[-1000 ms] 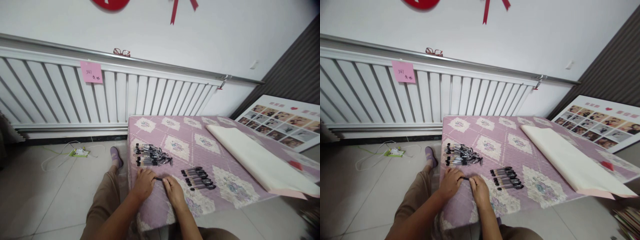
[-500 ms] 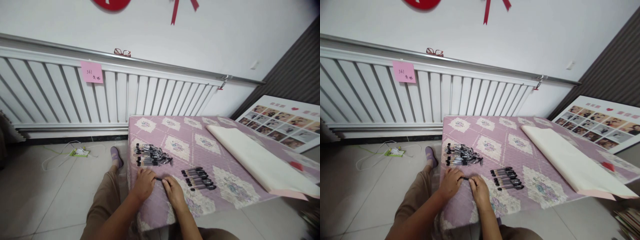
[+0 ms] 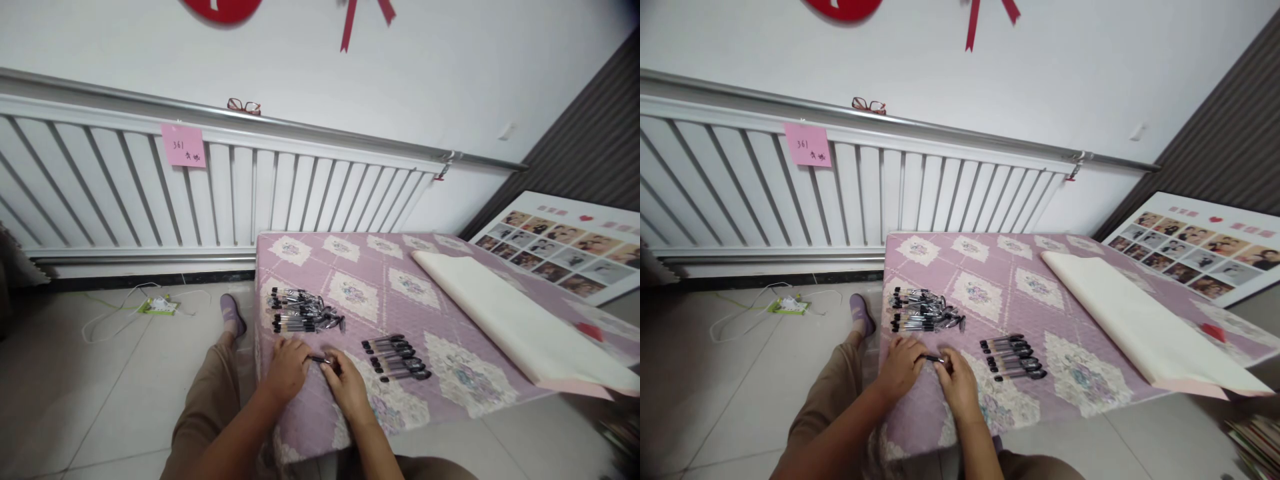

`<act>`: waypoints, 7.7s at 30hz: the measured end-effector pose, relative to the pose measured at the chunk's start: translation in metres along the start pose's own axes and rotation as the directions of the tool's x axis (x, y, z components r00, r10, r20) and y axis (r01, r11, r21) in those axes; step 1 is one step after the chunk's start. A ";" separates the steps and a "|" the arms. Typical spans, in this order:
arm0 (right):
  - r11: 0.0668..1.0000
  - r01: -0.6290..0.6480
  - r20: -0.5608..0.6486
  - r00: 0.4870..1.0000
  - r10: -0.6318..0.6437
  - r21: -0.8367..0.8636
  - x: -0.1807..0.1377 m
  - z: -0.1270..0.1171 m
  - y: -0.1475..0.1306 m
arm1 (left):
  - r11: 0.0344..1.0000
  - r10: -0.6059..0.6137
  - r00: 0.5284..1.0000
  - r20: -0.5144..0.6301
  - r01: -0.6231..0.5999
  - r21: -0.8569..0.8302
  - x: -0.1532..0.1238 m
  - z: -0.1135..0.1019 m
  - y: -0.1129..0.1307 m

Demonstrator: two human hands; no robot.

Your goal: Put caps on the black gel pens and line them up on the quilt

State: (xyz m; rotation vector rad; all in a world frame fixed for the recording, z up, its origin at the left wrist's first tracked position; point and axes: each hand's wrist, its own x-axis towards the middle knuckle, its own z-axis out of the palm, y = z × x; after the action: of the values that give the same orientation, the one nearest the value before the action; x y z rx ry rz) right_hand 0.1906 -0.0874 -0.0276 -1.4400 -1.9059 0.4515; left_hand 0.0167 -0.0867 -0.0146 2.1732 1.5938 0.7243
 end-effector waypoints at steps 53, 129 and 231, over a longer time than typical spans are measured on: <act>0.994 -0.064 -0.008 0.998 0.065 0.083 -0.001 -0.001 0.000 | 1.000 -0.005 1.000 0.003 0.005 0.008 0.000 0.000 0.000; 0.825 -0.262 0.019 0.956 0.293 0.500 0.014 0.011 -0.004 | 0.998 -0.052 0.992 -0.113 0.056 0.033 -0.001 0.007 -0.004; 0.817 -0.252 -0.074 0.965 0.251 -0.519 0.096 -0.090 0.081 | 0.994 -0.003 0.998 -0.064 -0.004 -0.111 0.007 0.015 -0.005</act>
State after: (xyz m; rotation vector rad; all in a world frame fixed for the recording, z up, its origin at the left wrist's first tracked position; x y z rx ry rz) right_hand 0.2965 0.0169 0.0139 -2.0630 -1.9286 0.0318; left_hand 0.0234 -0.0788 -0.0278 2.0908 1.5449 0.8695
